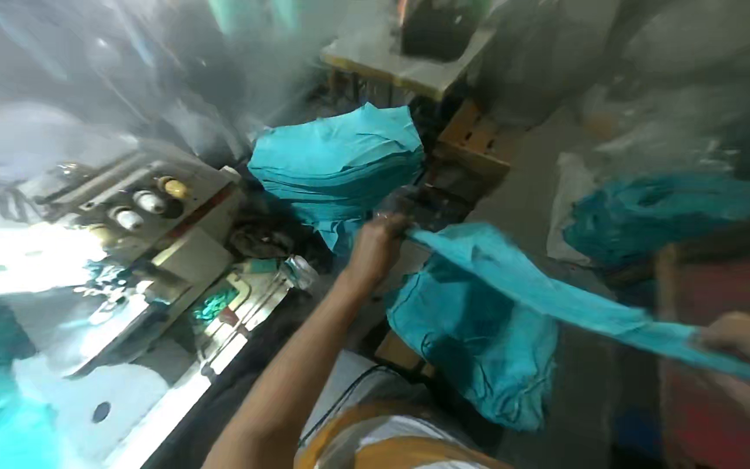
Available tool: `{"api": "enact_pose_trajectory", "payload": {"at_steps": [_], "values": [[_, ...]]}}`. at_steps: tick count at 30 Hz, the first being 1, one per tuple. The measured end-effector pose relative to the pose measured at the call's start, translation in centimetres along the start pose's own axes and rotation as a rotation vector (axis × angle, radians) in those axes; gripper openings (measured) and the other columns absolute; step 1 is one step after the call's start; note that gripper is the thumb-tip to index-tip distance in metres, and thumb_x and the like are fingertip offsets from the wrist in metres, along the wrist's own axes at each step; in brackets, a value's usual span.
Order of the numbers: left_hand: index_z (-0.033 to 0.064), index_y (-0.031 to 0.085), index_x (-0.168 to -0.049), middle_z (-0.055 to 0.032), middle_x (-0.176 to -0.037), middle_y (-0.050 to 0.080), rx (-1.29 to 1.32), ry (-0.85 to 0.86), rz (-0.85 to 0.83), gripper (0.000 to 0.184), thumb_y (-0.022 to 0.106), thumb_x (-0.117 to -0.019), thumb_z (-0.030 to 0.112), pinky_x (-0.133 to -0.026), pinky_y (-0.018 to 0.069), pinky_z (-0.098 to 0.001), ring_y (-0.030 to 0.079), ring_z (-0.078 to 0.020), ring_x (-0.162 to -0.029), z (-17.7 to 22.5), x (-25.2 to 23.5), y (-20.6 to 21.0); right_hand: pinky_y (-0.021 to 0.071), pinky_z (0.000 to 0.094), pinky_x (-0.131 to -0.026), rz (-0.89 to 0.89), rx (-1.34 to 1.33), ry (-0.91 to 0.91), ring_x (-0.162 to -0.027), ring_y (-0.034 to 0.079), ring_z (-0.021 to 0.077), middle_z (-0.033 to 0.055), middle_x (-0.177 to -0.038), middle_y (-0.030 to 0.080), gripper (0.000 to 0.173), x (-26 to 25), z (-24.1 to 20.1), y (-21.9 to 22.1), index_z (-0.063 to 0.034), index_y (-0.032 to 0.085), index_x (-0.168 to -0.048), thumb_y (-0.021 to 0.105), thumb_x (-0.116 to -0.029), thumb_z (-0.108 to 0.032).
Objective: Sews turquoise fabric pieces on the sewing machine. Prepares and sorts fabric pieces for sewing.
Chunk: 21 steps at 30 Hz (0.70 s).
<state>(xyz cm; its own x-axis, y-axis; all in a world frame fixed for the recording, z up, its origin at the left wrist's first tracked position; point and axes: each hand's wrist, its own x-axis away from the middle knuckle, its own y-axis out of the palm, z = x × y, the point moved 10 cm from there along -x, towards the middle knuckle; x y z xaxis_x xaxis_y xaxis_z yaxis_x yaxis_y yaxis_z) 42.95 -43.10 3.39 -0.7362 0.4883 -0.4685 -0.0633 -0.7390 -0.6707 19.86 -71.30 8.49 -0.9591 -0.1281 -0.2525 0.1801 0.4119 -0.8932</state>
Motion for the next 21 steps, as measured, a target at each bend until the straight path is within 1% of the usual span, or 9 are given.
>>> {"api": "enact_pose_trajectory", "payload": {"at_steps": [2,5,7,9,12,15,16,18,21], "values": [[-0.0079,0.071,-0.113,-0.0247,-0.115,0.071,0.077,-0.161,-0.158,0.025,0.057,-0.0935,-0.008,-0.095,0.0557,-0.0514,0.071,-0.0377,-0.105,-2.9,2.7,6.9,0.0551,0.0590,-0.076,-0.216,-0.085,0.137,-0.085,0.066,0.0469,0.0325,-0.094,0.065,0.020,1.5,3.2,6.2,0.0138,0.069,-0.095,0.065,-0.0750,0.015],[-0.0087,0.063,-0.128,-0.0223,-0.157,0.044,-0.014,-0.314,-0.645,0.032,0.047,-0.1011,-0.005,-0.115,0.0411,-0.0512,0.048,-0.0416,-0.141,-6.1,9.0,16.6,0.0484,0.0645,-0.098,-0.588,-0.193,0.479,-0.110,0.063,0.0511,0.0348,-0.115,0.065,0.027,6.9,9.1,19.2,0.0112,0.071,-0.109,0.067,-0.0832,0.015],[-0.0094,0.060,-0.132,-0.0244,-0.164,0.030,-0.105,-0.360,-0.909,0.036,0.053,-0.0971,-0.008,-0.117,0.0365,-0.0562,0.036,-0.0481,-0.146,-7.8,13.3,20.1,0.0474,0.0645,-0.099,-0.822,-0.264,0.497,-0.111,0.063,0.0498,0.0337,-0.114,0.066,0.028,11.1,10.0,27.7,0.0108,0.069,-0.113,0.070,-0.0853,0.007],[-0.0093,0.059,-0.133,-0.0277,-0.163,0.028,-0.164,-0.443,-1.091,0.039,0.062,-0.0948,-0.003,-0.117,0.0349,-0.0585,0.033,-0.0500,-0.147,-9.4,16.9,21.0,0.0429,0.0628,-0.105,-1.194,-0.233,0.489,-0.120,0.059,0.0480,0.0323,-0.123,0.064,0.028,14.4,8.4,33.9,0.0087,0.066,-0.122,0.064,-0.0975,-0.005],[-0.0084,0.059,-0.131,-0.0317,-0.146,0.048,-0.215,-0.586,-1.184,0.040,0.065,-0.0955,0.007,-0.107,0.0435,-0.0631,0.049,-0.0494,-0.134,-10.4,19.5,18.7,0.0434,0.0630,-0.104,-1.529,-0.125,0.419,-0.119,0.061,0.0458,0.0306,-0.125,0.065,0.031,15.2,5.7,36.1,0.0081,0.067,-0.121,0.058,-0.1038,-0.016],[-0.0074,0.058,-0.135,-0.0289,-0.142,0.054,-0.085,-0.559,-1.006,0.043,0.066,-0.0969,0.011,-0.112,0.0406,-0.0588,0.052,-0.0451,-0.134,-9.1,19.2,13.9,0.0485,0.0630,-0.092,-1.613,0.019,0.405,-0.103,0.067,0.0419,0.0282,-0.108,0.069,0.039,10.5,3.8,35.3,0.0090,0.070,-0.106,0.063,-0.1001,-0.028],[-0.0076,0.059,-0.135,-0.0286,-0.143,0.055,-0.030,-0.551,-0.910,0.042,0.066,-0.0972,0.011,-0.114,0.0397,-0.0571,0.051,-0.0440,-0.135,-8.5,19.4,11.6,0.0501,0.0609,-0.089,-1.579,0.041,0.378,-0.098,0.067,0.0399,0.0265,-0.105,0.070,0.040,7.9,2.7,35.5,0.0076,0.071,-0.105,0.064,-0.0996,-0.031],[-0.0064,0.061,-0.133,-0.0283,-0.145,0.053,0.041,-0.594,-0.787,0.038,0.063,-0.1006,0.012,-0.113,0.0412,-0.0559,0.052,-0.0429,-0.136,-7.2,21.2,6.1,0.0480,0.0656,-0.096,-1.445,0.084,0.255,-0.108,0.065,0.0466,0.0305,-0.114,0.068,0.039,1.8,-1.0,36.7,0.0068,0.070,-0.115,0.064,-0.1005,-0.029],[-0.0039,0.062,-0.134,-0.0251,-0.144,0.056,0.097,-0.651,-0.524,0.036,0.061,-0.1016,0.012,-0.115,0.0409,-0.0505,0.054,-0.0381,-0.136,-4.8,25.7,-5.2,0.0456,0.0719,-0.096,-1.105,0.022,-0.072,-0.112,0.063,0.0539,0.0346,-0.114,0.068,0.033,-7.7,-12.6,37.3,0.0062,0.069,-0.119,0.058,-0.1040,-0.021]]}}
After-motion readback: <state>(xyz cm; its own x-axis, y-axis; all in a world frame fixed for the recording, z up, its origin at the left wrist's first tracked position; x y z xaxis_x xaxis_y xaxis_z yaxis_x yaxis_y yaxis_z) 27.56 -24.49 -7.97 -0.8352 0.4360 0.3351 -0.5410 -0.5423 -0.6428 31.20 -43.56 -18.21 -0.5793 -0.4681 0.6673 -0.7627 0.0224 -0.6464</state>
